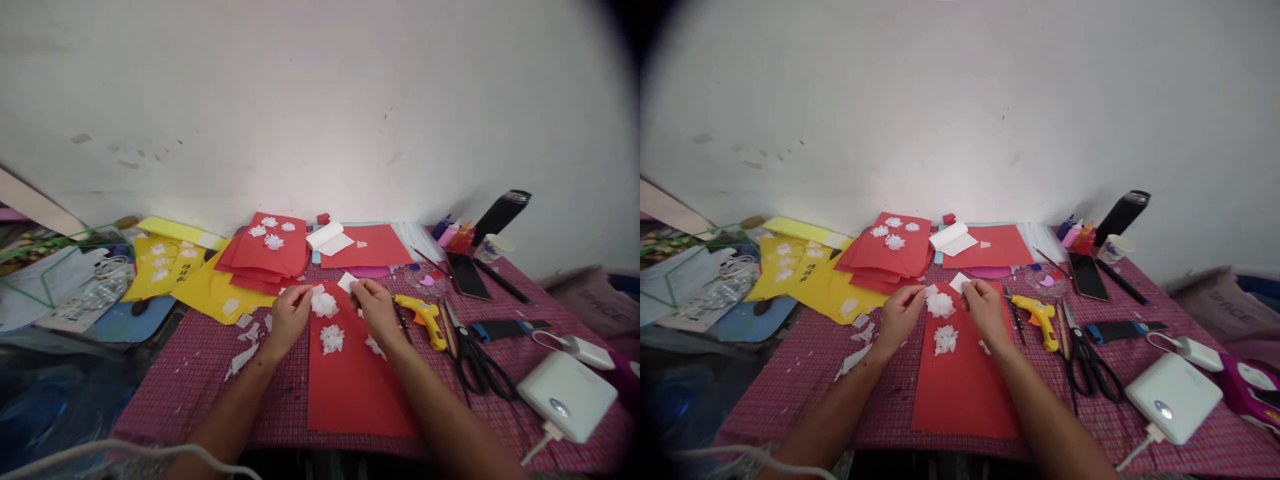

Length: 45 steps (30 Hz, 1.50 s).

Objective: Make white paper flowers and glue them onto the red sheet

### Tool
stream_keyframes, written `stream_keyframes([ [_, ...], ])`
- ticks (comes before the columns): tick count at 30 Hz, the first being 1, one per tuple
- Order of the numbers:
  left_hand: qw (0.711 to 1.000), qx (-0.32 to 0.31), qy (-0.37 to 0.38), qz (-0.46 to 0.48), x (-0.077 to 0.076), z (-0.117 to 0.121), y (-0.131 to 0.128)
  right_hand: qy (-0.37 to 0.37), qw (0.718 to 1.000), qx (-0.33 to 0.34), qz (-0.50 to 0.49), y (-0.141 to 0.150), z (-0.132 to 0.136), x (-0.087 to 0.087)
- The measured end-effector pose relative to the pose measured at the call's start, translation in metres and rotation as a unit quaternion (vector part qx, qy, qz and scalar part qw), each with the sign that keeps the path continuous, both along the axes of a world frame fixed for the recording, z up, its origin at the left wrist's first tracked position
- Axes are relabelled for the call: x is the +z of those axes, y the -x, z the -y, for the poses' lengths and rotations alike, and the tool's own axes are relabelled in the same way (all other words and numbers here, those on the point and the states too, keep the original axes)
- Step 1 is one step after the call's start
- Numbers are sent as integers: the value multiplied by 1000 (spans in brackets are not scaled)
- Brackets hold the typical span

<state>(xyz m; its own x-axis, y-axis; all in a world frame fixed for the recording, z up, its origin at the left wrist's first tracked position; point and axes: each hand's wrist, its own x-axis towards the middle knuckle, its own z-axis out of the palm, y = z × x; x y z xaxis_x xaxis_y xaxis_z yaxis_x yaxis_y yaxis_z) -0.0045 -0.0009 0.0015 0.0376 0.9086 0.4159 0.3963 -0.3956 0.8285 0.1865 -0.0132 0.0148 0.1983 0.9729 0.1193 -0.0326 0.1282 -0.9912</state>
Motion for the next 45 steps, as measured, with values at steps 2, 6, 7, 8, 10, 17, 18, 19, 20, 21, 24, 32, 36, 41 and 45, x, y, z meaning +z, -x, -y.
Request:
stream_keyframes([
  [2,990,-20,-82,-112,-3,0,0,-1,1000,2,4,-3,-2,-1],
  [6,946,-63,-147,-282,-9,-2,0,6,999,26,27,0,-1,-3],
  [7,939,-65,-148,-305,-9,-3,1,6,999,30,31,1,0,-3],
  [8,933,-66,-147,-321,-8,-3,2,6,999,32,33,2,1,-3],
  [10,929,-68,-142,-336,-6,-4,4,6,999,35,32,2,2,-3],
  [17,932,-94,-128,-326,-3,1,4,20,998,43,36,4,2,-3],
  [18,934,-94,-124,-323,-2,1,3,23,998,45,39,4,2,-2],
  [19,935,-92,-120,-320,-2,2,3,27,998,50,42,5,2,-2],
  [20,937,-88,-117,-317,-2,2,4,29,997,55,44,6,2,-2],
  [21,939,-84,-115,-312,-2,1,5,30,997,61,46,6,2,-2],
  [24,949,-67,-121,-285,0,-1,8,29,996,65,53,7,2,-4],
  [32,986,-43,-132,-88,13,8,3,39,993,84,73,12,1,-9],
  [36,988,-115,-92,-39,19,16,-7,28,991,109,78,15,6,-9],
  [41,992,-125,-12,22,18,17,-9,3,985,171,35,16,13,-2],
  [45,988,-132,37,67,15,16,-8,6,984,175,8,18,15,1],
])
